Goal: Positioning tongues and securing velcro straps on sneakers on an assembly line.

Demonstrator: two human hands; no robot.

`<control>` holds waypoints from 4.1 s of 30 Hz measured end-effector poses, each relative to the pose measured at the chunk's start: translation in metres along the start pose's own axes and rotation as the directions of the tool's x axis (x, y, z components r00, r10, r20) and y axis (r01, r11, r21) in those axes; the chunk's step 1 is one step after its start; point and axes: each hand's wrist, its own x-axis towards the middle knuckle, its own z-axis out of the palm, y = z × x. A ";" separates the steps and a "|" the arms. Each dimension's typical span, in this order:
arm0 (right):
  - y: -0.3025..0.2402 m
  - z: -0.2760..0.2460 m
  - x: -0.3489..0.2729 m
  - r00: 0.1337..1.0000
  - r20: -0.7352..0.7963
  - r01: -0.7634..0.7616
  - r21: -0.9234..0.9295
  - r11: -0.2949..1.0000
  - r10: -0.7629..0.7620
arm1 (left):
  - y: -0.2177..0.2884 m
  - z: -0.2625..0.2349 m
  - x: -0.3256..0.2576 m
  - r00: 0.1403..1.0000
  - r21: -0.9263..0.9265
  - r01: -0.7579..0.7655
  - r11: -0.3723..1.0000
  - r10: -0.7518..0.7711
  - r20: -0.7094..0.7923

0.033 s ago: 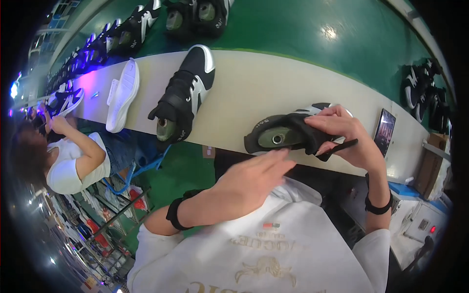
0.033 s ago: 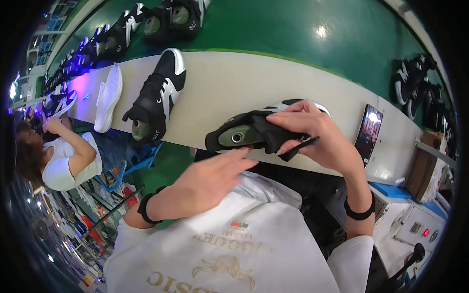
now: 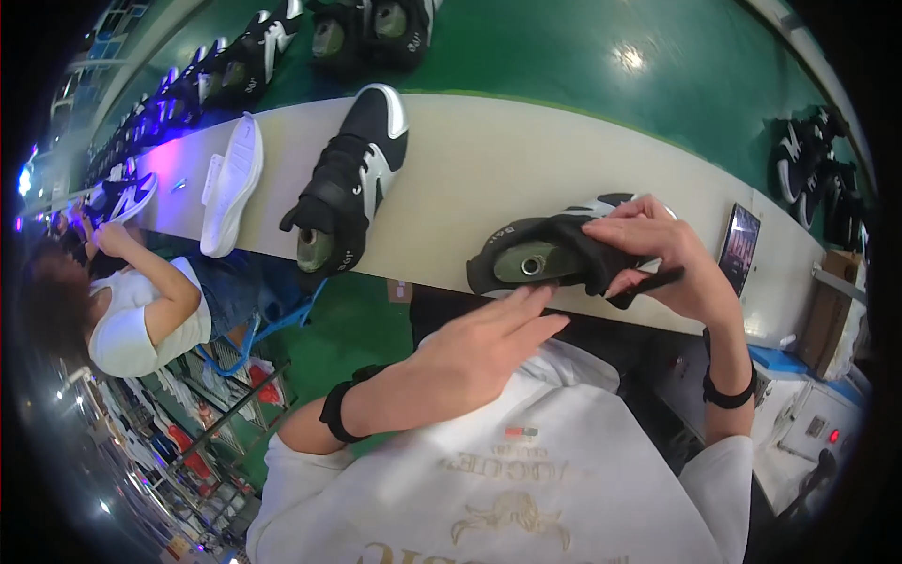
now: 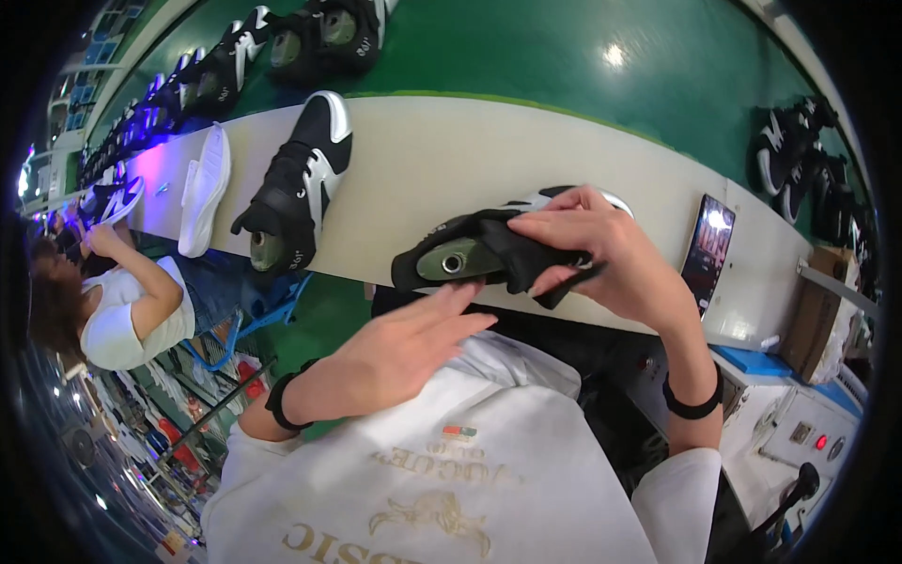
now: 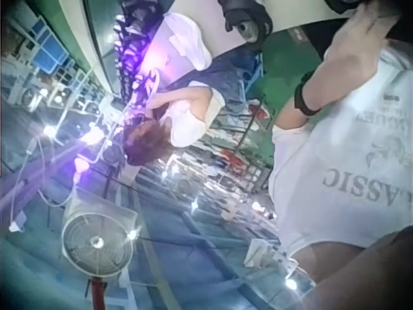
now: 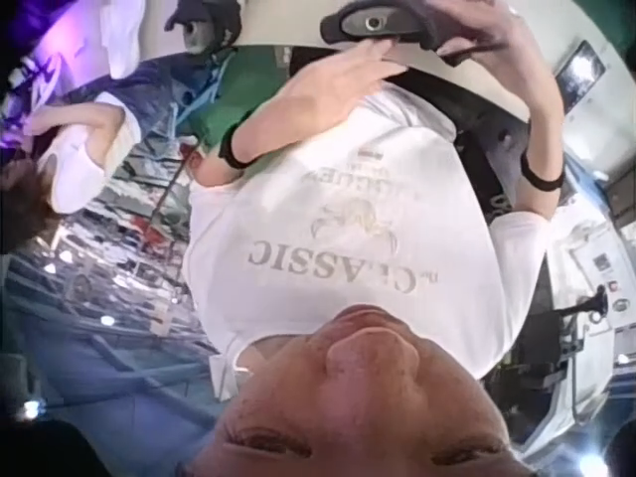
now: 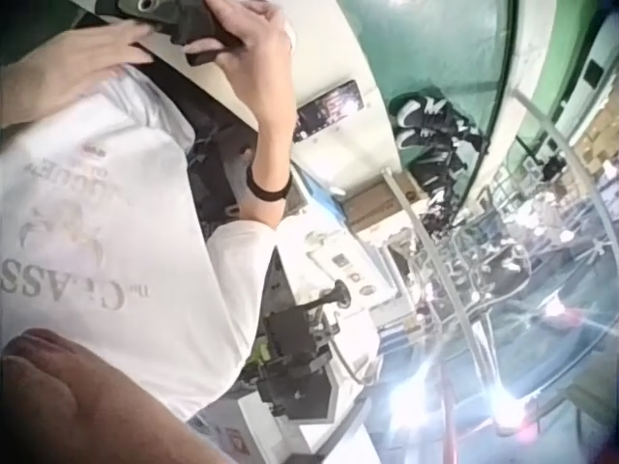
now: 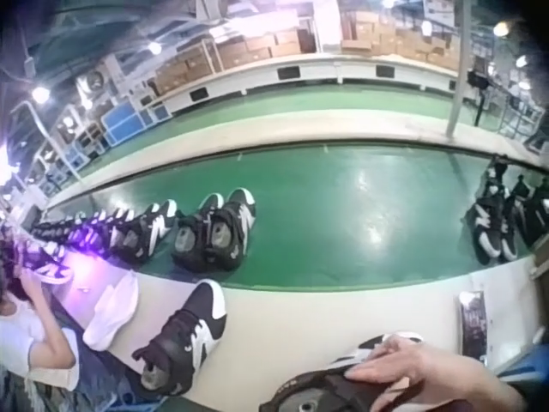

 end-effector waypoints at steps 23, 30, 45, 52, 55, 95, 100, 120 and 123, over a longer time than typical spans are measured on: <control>-0.005 0.022 0.007 0.994 -0.074 0.073 -0.156 0.985 -0.086 | -0.041 0.020 0.055 0.965 -0.071 -0.218 0.973 0.204 -0.165; -0.018 -0.028 -0.040 0.999 0.048 -0.031 0.111 0.993 0.026 | -0.051 0.021 0.057 0.933 -0.128 -0.276 0.953 0.234 -0.273; 0.012 0.031 0.073 0.907 0.039 -0.394 0.426 0.814 0.419 | -0.046 0.028 0.055 0.892 -0.101 -0.372 0.923 0.326 -0.313; 0.016 0.049 0.107 0.923 0.078 -0.377 -0.004 0.926 0.376 | -0.042 0.021 0.046 0.924 -0.002 -0.341 0.940 0.335 -0.183; 0.004 0.068 0.146 0.996 -0.088 -0.017 -0.165 0.986 0.003 | -0.042 0.013 0.032 0.961 0.027 -0.233 0.972 0.234 -0.145; 0.019 -0.042 0.243 0.693 -0.705 -0.092 -0.295 0.951 -0.151 | -0.202 -0.168 0.119 0.887 0.300 0.189 0.935 -0.032 -0.460; 0.112 -0.139 0.080 0.152 -0.979 -0.638 -0.203 0.742 -0.138 | -0.161 -0.148 0.007 0.950 0.317 0.193 0.929 -0.095 -0.299; 0.175 -0.173 -0.013 -0.064 -0.981 -0.782 0.164 0.601 0.185 | -0.146 -0.066 -0.062 0.985 0.440 0.169 0.882 -0.171 -0.035; 0.195 -0.177 -0.026 0.048 -0.984 -0.795 0.066 0.603 0.170 | -0.144 -0.066 -0.057 0.987 0.437 0.158 0.886 -0.158 -0.035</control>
